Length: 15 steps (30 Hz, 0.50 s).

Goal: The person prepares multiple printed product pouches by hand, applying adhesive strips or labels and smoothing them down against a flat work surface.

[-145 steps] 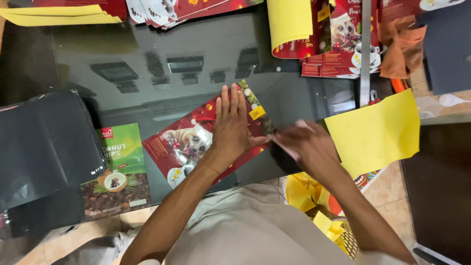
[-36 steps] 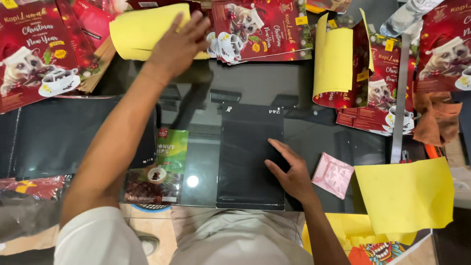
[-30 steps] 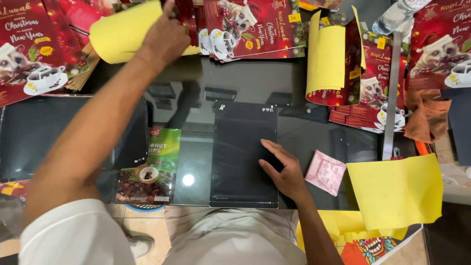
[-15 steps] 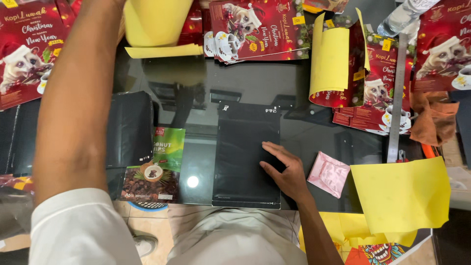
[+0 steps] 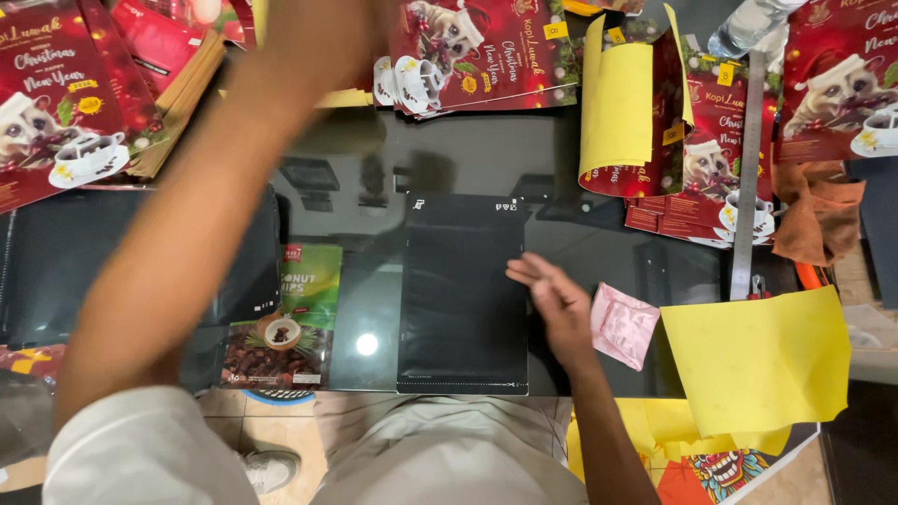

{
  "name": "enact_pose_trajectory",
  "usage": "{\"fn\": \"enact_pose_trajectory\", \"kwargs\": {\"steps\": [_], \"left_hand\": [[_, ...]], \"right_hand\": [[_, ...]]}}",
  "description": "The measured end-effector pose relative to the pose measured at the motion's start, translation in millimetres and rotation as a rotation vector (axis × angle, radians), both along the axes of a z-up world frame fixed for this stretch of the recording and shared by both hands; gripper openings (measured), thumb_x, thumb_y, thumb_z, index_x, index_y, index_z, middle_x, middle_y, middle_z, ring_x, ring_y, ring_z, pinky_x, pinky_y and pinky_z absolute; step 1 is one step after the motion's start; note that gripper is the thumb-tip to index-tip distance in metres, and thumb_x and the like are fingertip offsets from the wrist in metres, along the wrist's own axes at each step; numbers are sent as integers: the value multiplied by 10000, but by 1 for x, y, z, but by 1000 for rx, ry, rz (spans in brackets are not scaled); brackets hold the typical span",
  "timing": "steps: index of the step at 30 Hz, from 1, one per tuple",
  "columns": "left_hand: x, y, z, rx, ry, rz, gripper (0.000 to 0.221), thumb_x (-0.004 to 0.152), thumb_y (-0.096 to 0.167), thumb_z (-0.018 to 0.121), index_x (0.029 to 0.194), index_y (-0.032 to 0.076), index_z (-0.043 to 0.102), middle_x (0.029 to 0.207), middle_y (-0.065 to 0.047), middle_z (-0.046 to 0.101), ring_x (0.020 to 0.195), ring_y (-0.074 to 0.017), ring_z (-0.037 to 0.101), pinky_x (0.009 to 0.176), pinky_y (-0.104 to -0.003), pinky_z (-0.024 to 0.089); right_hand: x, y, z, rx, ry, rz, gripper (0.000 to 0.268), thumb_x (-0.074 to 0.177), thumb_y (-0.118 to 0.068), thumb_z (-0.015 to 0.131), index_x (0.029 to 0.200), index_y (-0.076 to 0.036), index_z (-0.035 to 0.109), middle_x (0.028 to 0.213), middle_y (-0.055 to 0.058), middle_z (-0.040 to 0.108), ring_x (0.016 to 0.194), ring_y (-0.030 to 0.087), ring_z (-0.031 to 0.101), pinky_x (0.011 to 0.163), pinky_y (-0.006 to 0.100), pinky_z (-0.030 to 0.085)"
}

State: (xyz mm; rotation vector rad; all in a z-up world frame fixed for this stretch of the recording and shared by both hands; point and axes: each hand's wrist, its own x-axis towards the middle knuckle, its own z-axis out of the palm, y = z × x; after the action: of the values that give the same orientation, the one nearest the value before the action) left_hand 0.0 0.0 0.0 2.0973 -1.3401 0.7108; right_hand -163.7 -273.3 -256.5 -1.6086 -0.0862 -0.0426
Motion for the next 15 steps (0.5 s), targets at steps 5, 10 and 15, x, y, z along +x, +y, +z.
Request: {"fn": "enact_pose_trajectory", "kwargs": {"steps": [5,10,15], "left_hand": [[-68,-19,-79,-171,67,-148,223,1020,103,688,921,-95,667,868,-260,672,885,-479,686,777,-554,574],[-115,-20,-150,-118,-11,-218,296,1081,159,480,852,56,637,898,-34,673,887,-254,696,839,-350,596],[-133,-5,-198,-291,202,-187,264,975,21,600,724,84,653,827,-26,701,880,-283,735,755,-364,622]], "right_hand": [[13,-28,33,456,184,-69,739,982,-729,303,1425,-205,577,1326,165,699,1238,345,678,1040,484,538],[17,-49,14,647,384,-149,782,980,-703,344,1398,-97,610,1268,242,695,1141,418,693,1018,641,528],[13,-81,-23,422,382,133,1044,854,-901,222,1288,-26,590,1134,276,735,948,469,752,676,566,635]]}}
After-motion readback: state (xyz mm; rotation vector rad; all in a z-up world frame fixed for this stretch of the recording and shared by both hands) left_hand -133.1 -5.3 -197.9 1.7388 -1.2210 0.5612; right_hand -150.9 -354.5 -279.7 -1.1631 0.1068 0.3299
